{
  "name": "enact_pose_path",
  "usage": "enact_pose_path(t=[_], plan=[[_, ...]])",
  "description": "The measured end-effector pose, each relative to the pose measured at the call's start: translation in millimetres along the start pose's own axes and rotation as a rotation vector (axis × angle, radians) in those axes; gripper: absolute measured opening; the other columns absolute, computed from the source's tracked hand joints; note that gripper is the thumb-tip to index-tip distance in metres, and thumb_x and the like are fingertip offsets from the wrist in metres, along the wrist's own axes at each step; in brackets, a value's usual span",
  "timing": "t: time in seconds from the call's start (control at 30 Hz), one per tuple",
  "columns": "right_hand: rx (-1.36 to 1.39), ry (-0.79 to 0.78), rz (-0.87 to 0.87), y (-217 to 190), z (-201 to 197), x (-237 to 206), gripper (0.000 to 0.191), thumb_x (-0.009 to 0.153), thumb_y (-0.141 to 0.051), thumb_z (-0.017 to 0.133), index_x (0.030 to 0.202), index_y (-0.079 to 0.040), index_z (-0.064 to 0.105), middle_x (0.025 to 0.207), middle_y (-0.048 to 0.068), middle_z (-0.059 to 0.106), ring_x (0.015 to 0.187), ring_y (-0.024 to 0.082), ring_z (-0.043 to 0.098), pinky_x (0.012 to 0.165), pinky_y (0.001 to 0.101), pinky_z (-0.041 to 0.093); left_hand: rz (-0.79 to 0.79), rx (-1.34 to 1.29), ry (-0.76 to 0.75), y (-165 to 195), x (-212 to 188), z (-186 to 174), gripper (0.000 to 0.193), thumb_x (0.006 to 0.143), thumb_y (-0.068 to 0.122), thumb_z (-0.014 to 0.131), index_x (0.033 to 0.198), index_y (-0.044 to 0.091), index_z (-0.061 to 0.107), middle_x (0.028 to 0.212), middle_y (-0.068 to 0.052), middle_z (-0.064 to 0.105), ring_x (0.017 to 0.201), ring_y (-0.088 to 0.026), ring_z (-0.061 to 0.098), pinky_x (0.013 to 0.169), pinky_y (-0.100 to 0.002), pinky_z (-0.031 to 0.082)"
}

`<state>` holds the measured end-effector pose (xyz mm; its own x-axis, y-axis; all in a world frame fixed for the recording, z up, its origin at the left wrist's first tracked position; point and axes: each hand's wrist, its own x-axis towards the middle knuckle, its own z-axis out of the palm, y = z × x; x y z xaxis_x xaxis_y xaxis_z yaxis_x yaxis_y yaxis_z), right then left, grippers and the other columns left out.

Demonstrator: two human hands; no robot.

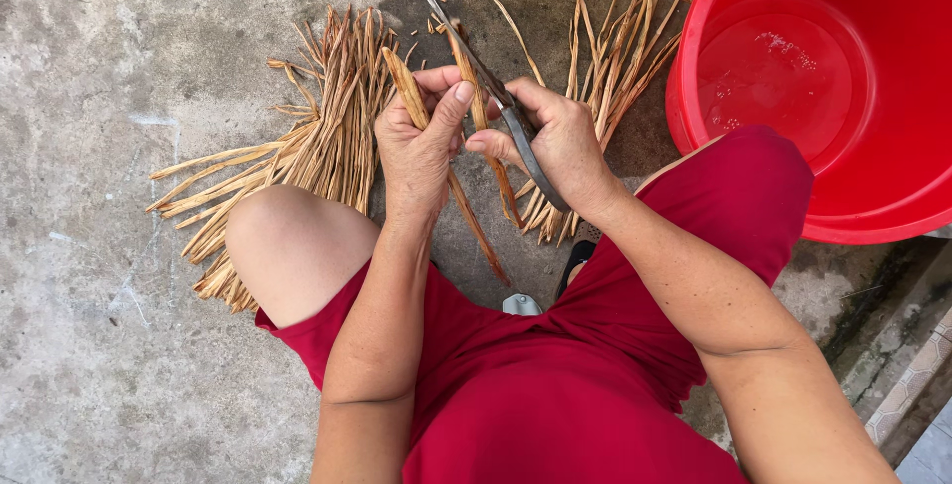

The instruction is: The person sits on a concrete floor and uses shears to split dried plant stalks into thinner strips. The person holds each stalk with one hand and uses the shears to split it lengthwise, then places the resulting strips into a pile on the floor.

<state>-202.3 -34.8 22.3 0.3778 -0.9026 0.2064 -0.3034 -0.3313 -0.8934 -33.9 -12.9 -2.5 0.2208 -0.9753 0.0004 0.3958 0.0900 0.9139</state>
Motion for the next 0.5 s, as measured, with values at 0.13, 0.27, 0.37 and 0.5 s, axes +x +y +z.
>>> enact_pose_path(t=[0.13, 0.27, 0.37, 0.5], plan=[[-0.003, -0.017, 0.205, 0.2, -1.3, 1.8, 0.041, 0.085, -0.034, 0.090, 0.103, -0.004, 0.069, 0.069, 0.000, 0.064, 0.063, 0.003, 0.053, 0.055, 0.0226, 0.043, -0.007, 0.003, -0.022, -4.5, -2.0, 0.9, 0.016, 0.100, 0.009, 0.075, 0.115, 0.002, 0.072, 0.092, -0.002, 0.071, 0.070, -0.002, 0.057, 0.057, -0.017, 0.042], [0.113, -0.018, 0.203, 2.9, -4.4, 8.4, 0.038, 0.089, -0.029, 0.086, 0.112, -0.005, 0.067, 0.078, -0.004, 0.066, 0.067, 0.002, 0.056, 0.059, 0.0194, 0.045, 0.160, 0.236, -0.032, -6.5, -0.4, -2.8, 0.020, 0.108, 0.015, 0.062, 0.124, 0.006, 0.069, 0.109, -0.002, 0.073, 0.088, -0.005, 0.066, 0.072, -0.020, 0.055], [0.182, 0.029, 0.117, 7.5, -14.5, 13.3, 0.047, 0.089, -0.025, 0.087, 0.123, -0.005, 0.062, 0.087, -0.006, 0.065, 0.075, 0.001, 0.059, 0.066, 0.0172, 0.051, 0.286, 0.470, -0.061, -4.9, -0.4, -9.0, 0.021, 0.114, 0.018, 0.057, 0.123, 0.004, 0.070, 0.114, -0.004, 0.071, 0.096, -0.008, 0.063, 0.082, -0.024, 0.054], [0.188, 0.094, 0.031, 12.3, -41.5, 14.0, 0.055, 0.091, -0.022, 0.088, 0.134, -0.003, 0.059, 0.092, -0.003, 0.062, 0.081, 0.003, 0.060, 0.072, 0.0170, 0.053, 0.182, 0.597, 0.018, -5.9, 10.6, -8.4, 0.023, 0.112, 0.021, 0.053, 0.114, 0.005, 0.069, 0.101, -0.001, 0.071, 0.074, -0.008, 0.055, 0.066, -0.024, 0.047]])
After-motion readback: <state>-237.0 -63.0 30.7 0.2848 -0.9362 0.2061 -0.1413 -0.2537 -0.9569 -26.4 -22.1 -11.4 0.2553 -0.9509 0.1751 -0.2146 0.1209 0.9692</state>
